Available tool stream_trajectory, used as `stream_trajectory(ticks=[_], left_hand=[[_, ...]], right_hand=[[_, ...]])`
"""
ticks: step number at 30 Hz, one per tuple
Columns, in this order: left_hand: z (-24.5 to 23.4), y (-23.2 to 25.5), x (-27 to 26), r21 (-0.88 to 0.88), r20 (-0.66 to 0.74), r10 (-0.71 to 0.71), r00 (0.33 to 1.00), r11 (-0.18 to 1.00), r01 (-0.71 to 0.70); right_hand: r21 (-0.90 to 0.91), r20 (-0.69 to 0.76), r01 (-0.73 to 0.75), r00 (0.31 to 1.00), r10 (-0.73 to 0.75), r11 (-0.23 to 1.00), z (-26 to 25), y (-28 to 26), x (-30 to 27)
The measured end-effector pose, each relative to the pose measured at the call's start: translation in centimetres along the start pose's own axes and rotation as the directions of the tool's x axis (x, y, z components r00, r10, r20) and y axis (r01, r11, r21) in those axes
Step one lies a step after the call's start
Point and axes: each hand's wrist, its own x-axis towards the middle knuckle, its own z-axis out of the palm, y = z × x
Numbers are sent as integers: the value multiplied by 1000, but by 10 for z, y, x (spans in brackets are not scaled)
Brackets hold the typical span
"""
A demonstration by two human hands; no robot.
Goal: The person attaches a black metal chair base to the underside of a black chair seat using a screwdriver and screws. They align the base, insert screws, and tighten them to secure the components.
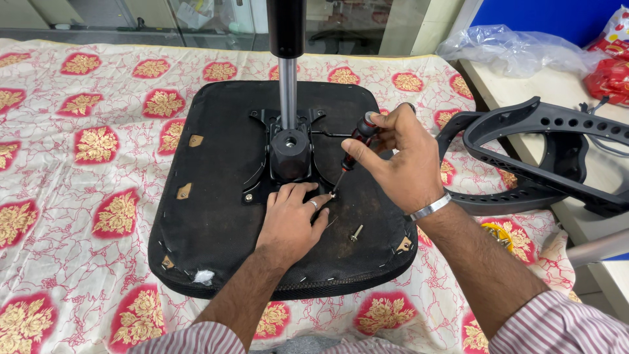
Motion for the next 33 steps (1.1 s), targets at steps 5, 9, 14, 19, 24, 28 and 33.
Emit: stream_trajectory(ticks=[5,9,14,19,24,28,33], left_hand=[[0,-1,1,1,1,6,1000,1000,-6],[-1,-1,2,-2,3,6,1000,1000,-6],[0,0,1,-24,-13,4,1000,1000,-5],[0,-1,1,-5,18,-4,1000,1000,4],[1,-1,2,6,32,-14,999,1000,14],[0,0,2,6,37,-9,999,1000,9],[0,1,2,16,16,-6,1000,1000,6]], right_hand=[[53,-2,-81,997,81,995,2,1,-1],[29,-34,-126,991,127,992,2,1,3],[75,19,11,1000,-13,997,-3,3,6],[62,-52,-164,985,167,985,2,6,5],[42,5,-106,994,106,993,-3,6,2],[-16,-60,-259,964,258,966,1,1,-2],[36,-45,-157,986,159,987,-7,2,-11]])
